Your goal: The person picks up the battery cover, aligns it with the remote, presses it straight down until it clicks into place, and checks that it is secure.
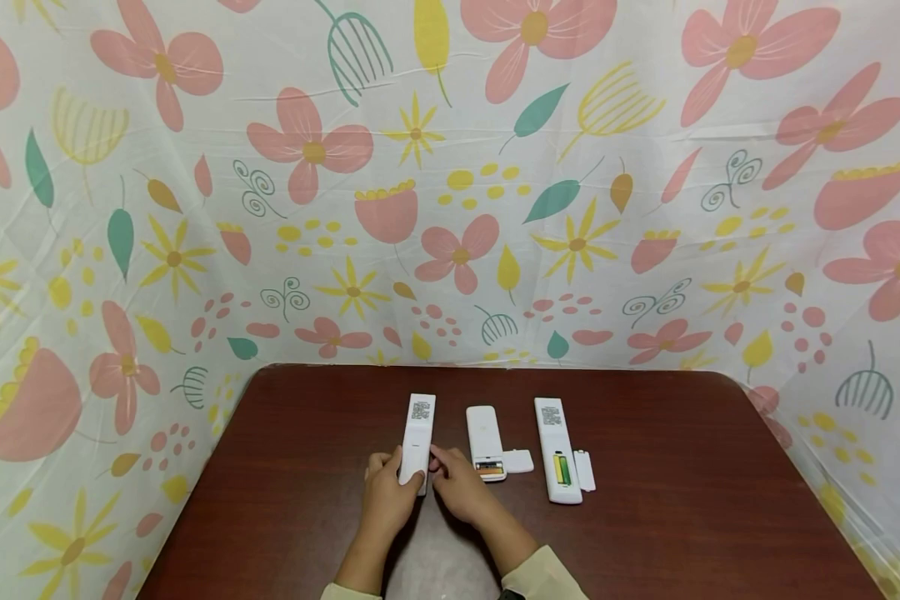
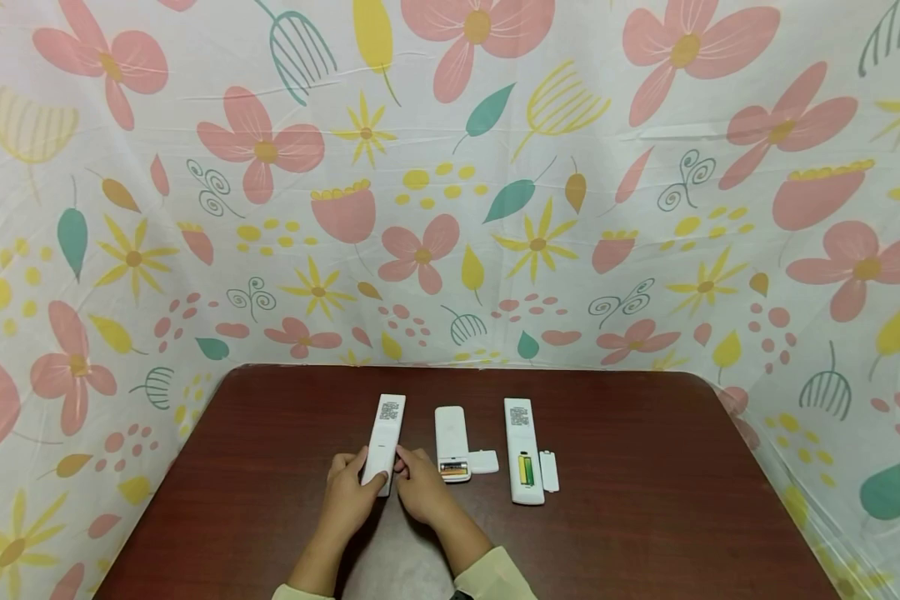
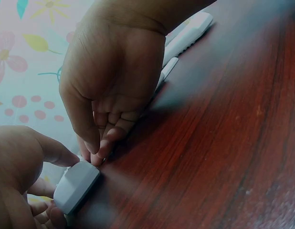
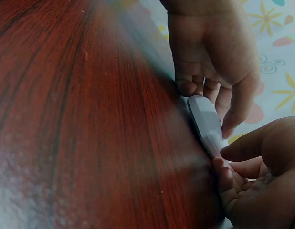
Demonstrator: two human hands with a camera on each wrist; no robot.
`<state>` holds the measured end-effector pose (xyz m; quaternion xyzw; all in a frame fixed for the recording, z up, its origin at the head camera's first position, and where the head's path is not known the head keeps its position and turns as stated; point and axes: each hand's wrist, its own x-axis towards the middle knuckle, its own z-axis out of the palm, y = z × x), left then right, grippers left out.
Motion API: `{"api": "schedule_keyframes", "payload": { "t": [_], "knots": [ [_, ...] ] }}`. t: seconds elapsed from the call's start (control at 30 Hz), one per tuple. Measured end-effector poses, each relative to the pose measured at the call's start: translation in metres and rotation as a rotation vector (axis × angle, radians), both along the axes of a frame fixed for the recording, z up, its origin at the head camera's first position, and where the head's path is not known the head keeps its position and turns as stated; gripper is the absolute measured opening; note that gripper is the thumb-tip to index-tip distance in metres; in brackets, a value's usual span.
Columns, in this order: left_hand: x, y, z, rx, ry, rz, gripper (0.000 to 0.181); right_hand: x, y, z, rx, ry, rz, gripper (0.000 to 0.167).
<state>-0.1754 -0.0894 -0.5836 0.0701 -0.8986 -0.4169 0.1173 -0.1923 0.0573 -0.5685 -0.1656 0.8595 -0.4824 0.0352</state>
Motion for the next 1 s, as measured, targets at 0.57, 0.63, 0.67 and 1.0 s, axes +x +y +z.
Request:
{"api": "schedule_keyframes", "payload": {
  "t": [0.57, 0.63, 0.67, 1.0],
  "knots": [
    [-0.001, 0.0, 0.006, 0.12, -0.019, 0.057, 0.055, 0.001, -0.001, -0.003, -0.121, -0.093, -0.077, 0.044],
    [-0.001, -0.001, 0.008, 0.141, -0.011, 0.062, 0.051, 0.0, -0.001, -0.004, -0.143, -0.113, -0.095, 0.043],
    [-0.002, -0.001, 0.009, 0.151, -0.007, 0.062, 0.05, 0.0, -0.001, -0.004, -0.15, -0.114, -0.097, 0.042],
    [-0.002, -0.001, 0.019, 0.228, 0.018, 0.074, 0.031, 0.001, -0.001, 0.001, -0.185, -0.131, -0.12, 0.026]
  ]
}}
